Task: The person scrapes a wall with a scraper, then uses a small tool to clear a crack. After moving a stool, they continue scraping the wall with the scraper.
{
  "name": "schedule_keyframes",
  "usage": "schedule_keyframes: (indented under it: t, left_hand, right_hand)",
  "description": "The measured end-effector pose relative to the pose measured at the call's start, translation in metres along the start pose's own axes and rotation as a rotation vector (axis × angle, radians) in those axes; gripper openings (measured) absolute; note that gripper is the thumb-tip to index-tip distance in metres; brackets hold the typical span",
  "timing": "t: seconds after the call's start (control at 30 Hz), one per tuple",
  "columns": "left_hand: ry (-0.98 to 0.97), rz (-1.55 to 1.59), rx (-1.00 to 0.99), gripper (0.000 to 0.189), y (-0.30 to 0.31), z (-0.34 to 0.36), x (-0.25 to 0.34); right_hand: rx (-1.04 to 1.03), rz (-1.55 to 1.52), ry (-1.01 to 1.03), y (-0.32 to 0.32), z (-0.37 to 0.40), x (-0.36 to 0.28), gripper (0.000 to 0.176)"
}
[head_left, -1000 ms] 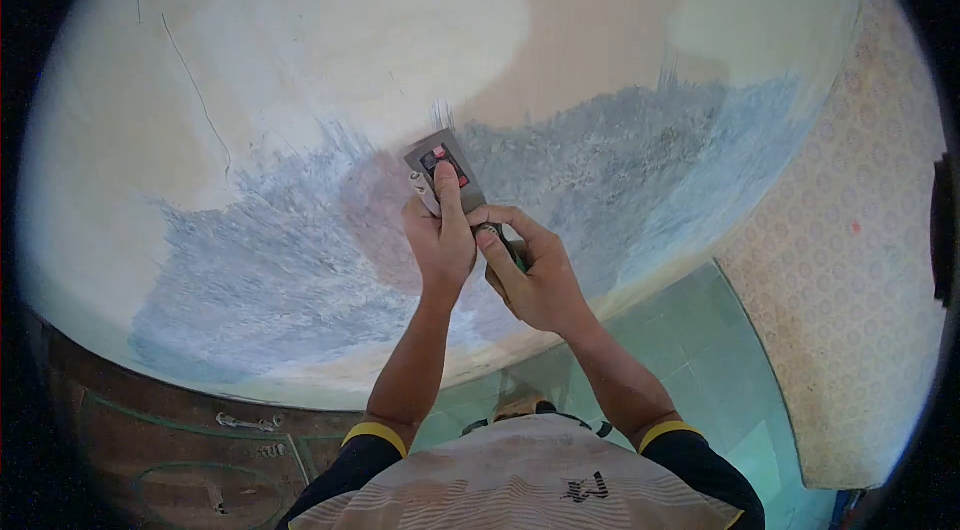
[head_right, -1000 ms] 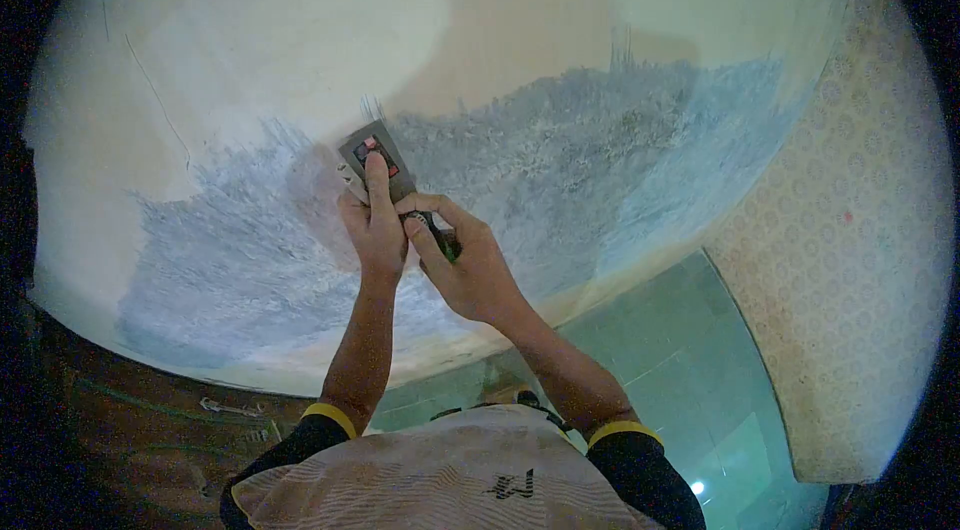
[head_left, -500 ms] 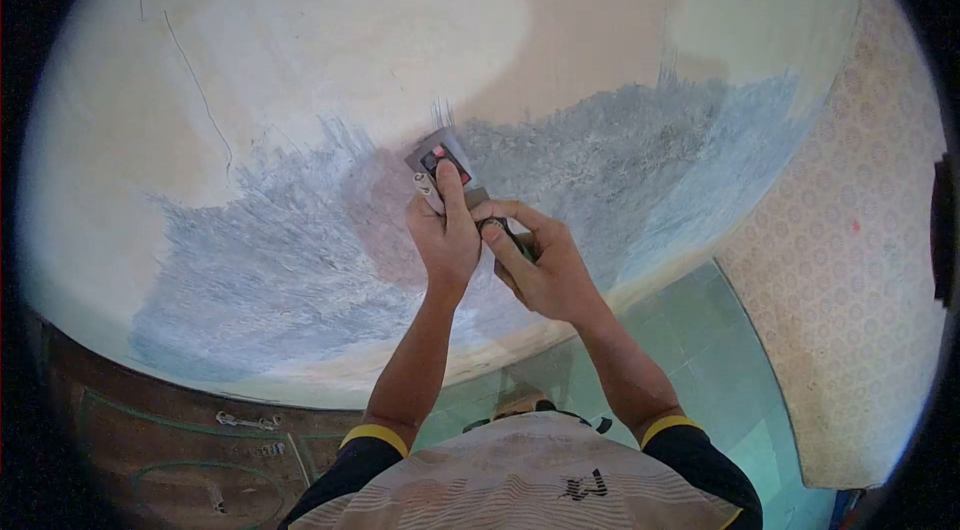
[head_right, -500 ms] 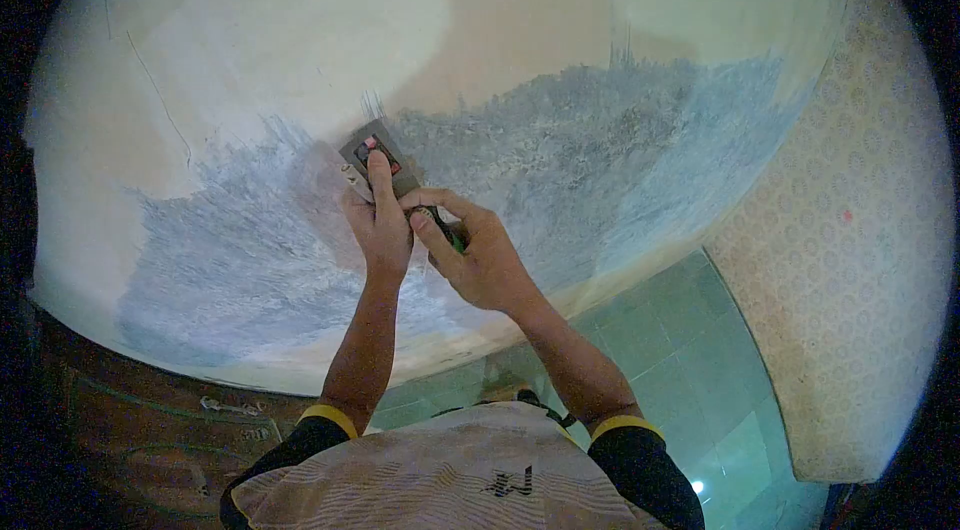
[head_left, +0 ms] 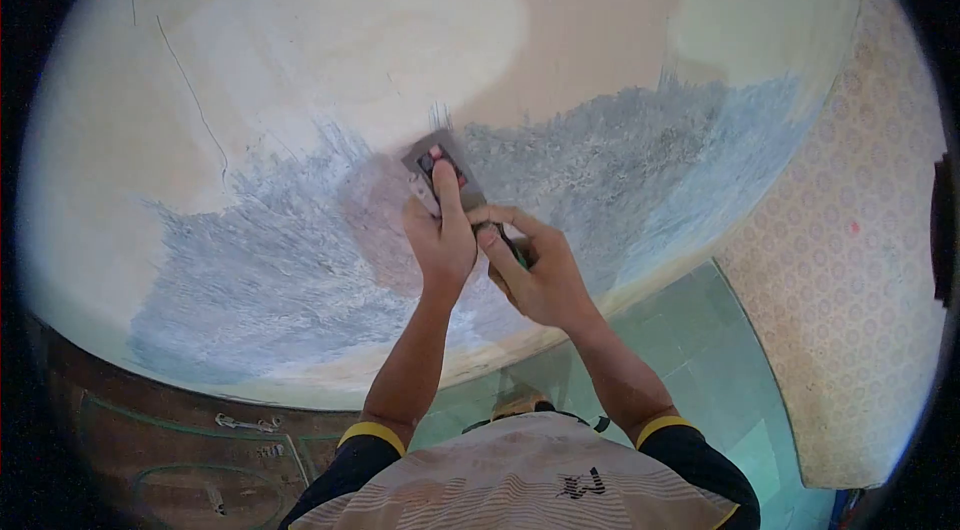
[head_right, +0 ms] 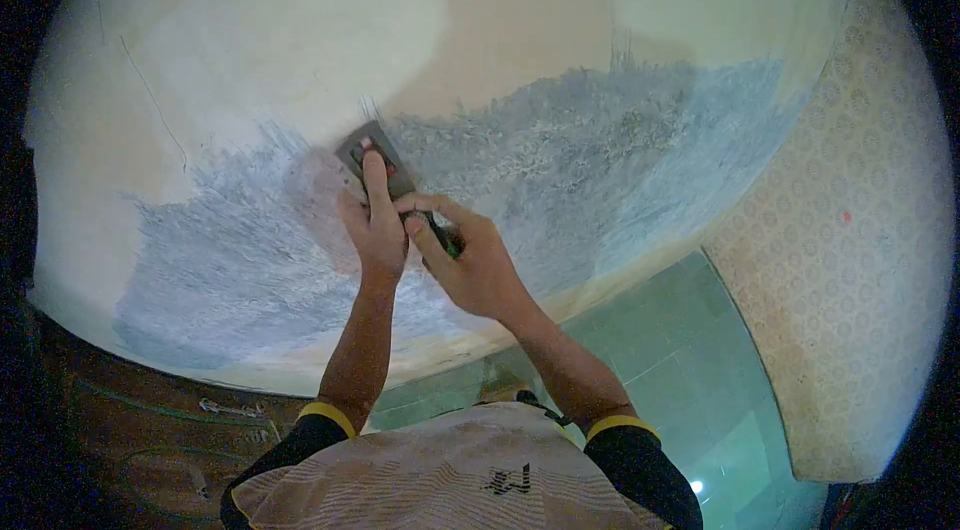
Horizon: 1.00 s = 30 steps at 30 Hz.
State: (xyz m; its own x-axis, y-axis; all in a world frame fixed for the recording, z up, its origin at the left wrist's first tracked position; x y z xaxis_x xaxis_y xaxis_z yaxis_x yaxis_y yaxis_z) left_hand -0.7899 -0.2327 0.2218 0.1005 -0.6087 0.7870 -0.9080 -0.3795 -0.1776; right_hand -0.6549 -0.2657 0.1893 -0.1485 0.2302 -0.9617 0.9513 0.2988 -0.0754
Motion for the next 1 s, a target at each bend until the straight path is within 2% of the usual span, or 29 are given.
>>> schedule_keyframes:
  t: [0.1, 0.13, 0.23, 0.27, 0.3, 0.33, 0.37, 0.5, 0.6, 0.67, 0.9, 0.97, 1.0]
  left_hand:
    - [0.045, 0.017, 0.009, 0.038, -0.001, -0.008, 0.008]
    - [0.085, 0.04, -0.036, 0.029, 0.0, -0.004, 0.001]
    - [0.15, 0.032, -0.078, 0.028, 0.003, 0.003, -0.016]
    - [0.182, -0.002, -0.081, 0.028, 0.004, 0.004, -0.021]
    - [0.184, -0.001, -0.081, 0.028, 0.002, 0.007, -0.022]
    - [0.099, 0.0, -0.039, 0.029, -0.001, 0.005, -0.011]
    - [0.023, -0.004, 0.002, 0.041, -0.001, 0.006, -0.001]
    - [0.085, 0.056, -0.01, 0.04, -0.004, -0.001, 0.005]
    - [0.087, 0.082, -0.032, 0.041, -0.004, -0.008, 0.01]
    - [0.088, 0.016, -0.067, 0.026, 0.002, 0.001, -0.006]
    - [0.121, 0.048, -0.049, 0.027, -0.004, -0.007, -0.003]
    - [0.065, 0.02, -0.04, 0.041, -0.002, -0.002, -0.002]
    - [0.065, 0.02, -0.043, 0.041, -0.002, -0.004, -0.002]
  right_hand:
    - [0.004, -0.088, 0.093, -0.004, -0.009, -0.012, 0.024]
    - [0.0, -0.085, 0.091, -0.004, -0.005, -0.011, 0.024]
    - [-0.003, -0.026, 0.053, -0.002, 0.005, -0.006, 0.025]
    - [-0.023, -0.094, -0.006, -0.003, 0.004, -0.003, 0.026]
    - [-0.044, -0.157, -0.068, -0.004, 0.005, 0.002, 0.026]
    - [-0.043, -0.152, -0.06, -0.002, 0.001, 0.001, 0.026]
    - [-0.021, -0.09, -0.015, 0.0, 0.001, 0.001, 0.025]
    - [0.003, 0.021, 0.057, -0.001, 0.0, -0.013, 0.025]
    - [0.006, -0.031, 0.081, -0.003, -0.008, -0.019, 0.024]
    - [0.009, -0.031, 0.065, -0.003, 0.002, -0.014, 0.024]
    - [0.007, -0.062, 0.041, -0.003, 0.001, -0.016, 0.023]
    - [0.01, -0.043, 0.032, -0.002, 0.001, -0.011, 0.023]
    - [0.009, -0.023, 0.029, -0.002, -0.001, -0.009, 0.023]
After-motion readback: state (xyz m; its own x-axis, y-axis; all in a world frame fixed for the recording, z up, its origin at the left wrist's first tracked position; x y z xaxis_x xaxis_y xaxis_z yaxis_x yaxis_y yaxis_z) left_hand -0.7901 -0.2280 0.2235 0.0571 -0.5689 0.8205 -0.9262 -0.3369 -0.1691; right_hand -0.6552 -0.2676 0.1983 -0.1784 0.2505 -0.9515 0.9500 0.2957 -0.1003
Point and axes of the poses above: each hand's wrist, its own z-axis away from the middle knuckle, its own y-axis out of the back of the hand, x = y × z, the point moved 9 cm from there along -z, towards the middle knuckle, and after that the axes turned 2 degrees about -z, right-handed, at the moved point
